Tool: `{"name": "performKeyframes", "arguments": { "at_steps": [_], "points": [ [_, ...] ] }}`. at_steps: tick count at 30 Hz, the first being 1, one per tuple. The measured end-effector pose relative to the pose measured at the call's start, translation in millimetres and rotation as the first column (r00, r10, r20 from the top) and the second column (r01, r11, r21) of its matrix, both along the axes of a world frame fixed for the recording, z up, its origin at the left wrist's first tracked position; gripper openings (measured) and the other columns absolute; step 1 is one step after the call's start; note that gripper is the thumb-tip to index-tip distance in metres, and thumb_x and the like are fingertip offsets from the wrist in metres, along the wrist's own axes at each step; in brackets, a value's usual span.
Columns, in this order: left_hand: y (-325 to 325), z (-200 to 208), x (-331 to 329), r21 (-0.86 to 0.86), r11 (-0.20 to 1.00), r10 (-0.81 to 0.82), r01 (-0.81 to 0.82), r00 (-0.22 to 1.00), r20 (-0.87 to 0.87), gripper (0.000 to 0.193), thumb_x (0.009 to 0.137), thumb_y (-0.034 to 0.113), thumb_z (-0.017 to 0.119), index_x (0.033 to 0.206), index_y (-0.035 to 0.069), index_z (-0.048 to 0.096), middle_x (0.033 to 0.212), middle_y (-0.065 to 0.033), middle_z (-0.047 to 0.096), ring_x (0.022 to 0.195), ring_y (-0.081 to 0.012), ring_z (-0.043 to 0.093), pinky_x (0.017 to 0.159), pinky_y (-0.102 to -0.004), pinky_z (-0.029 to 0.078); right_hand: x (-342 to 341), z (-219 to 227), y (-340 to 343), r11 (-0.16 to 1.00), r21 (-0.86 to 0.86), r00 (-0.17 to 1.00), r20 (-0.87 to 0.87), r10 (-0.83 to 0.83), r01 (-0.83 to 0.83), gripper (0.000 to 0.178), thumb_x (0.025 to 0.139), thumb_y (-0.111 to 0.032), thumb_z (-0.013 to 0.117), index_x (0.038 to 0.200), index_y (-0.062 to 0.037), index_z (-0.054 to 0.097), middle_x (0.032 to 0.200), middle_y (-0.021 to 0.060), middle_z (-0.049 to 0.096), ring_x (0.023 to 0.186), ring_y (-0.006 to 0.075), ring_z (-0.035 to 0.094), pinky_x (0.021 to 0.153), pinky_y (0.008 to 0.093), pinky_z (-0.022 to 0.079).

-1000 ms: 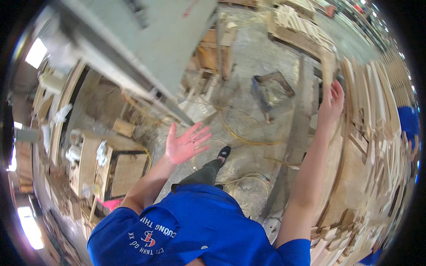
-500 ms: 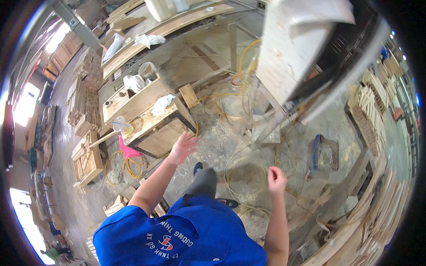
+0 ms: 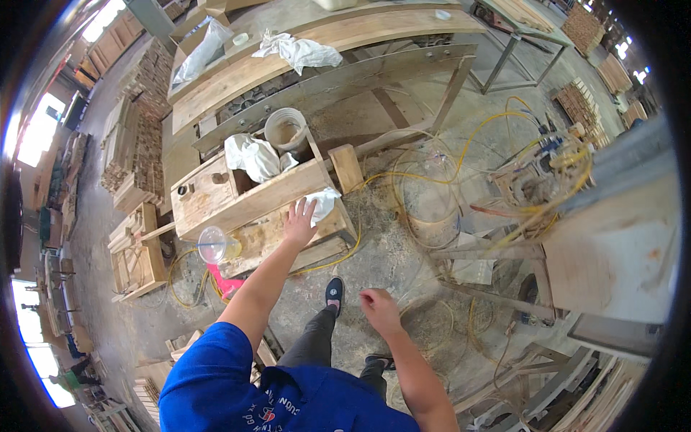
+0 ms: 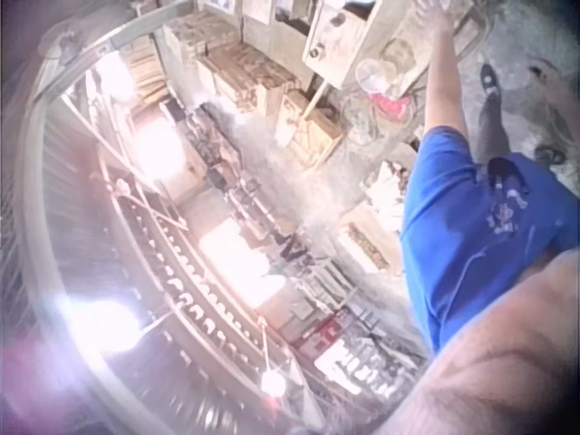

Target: The person uses a pneumatic drill to fasten wooden pieces together. They wipe their hands with a cloth and then wrap the drill's air hose with tape. Finally, they pick up and inspect several finished wooden chair legs.

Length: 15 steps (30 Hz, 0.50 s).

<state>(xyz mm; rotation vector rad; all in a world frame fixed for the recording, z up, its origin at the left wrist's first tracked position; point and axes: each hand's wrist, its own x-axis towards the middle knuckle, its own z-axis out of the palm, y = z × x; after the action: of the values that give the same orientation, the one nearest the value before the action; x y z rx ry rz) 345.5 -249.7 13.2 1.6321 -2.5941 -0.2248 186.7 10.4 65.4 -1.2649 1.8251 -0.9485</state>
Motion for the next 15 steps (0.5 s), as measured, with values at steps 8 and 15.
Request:
{"name": "performKeyframes", "arguments": {
  "at_steps": [8,15],
  "points": [
    [-42.5,-6.0,14.9,0.661,0.726,0.117,0.189,0.914,-0.39,0.026,0.083,0.025,0.061,0.104,0.009,0.058,0.088,-0.0083,0.064,0.079,-0.0244,0.061,0.071,-0.0334,0.047,21.9,42.2,-161.4,0.963,-0.096,0.853,-0.492,0.176,-0.253,0.067,0.071,-0.024,0.07,0.13,-0.0081,0.041,0.126,0.0169,0.046,0.11,0.0322,0.049,0.091,0.0386,0.04],
    [6.5,74.3,31.5,0.873,0.322,0.848,0.366,0.299,-0.438,0.022,0.083,0.015,0.065,0.101,0.006,0.056,0.09,-0.0031,0.061,0.082,-0.0109,0.057,0.071,-0.0257,0.044,44.7,39.8,-194.5,0.939,-0.092,0.936,-0.153,0.316,-0.332,0.069,0.077,-0.018,0.066,0.137,-0.0054,0.032,0.121,0.0182,0.052,0.105,0.0304,0.055,0.087,0.036,0.045]
  ]
}}
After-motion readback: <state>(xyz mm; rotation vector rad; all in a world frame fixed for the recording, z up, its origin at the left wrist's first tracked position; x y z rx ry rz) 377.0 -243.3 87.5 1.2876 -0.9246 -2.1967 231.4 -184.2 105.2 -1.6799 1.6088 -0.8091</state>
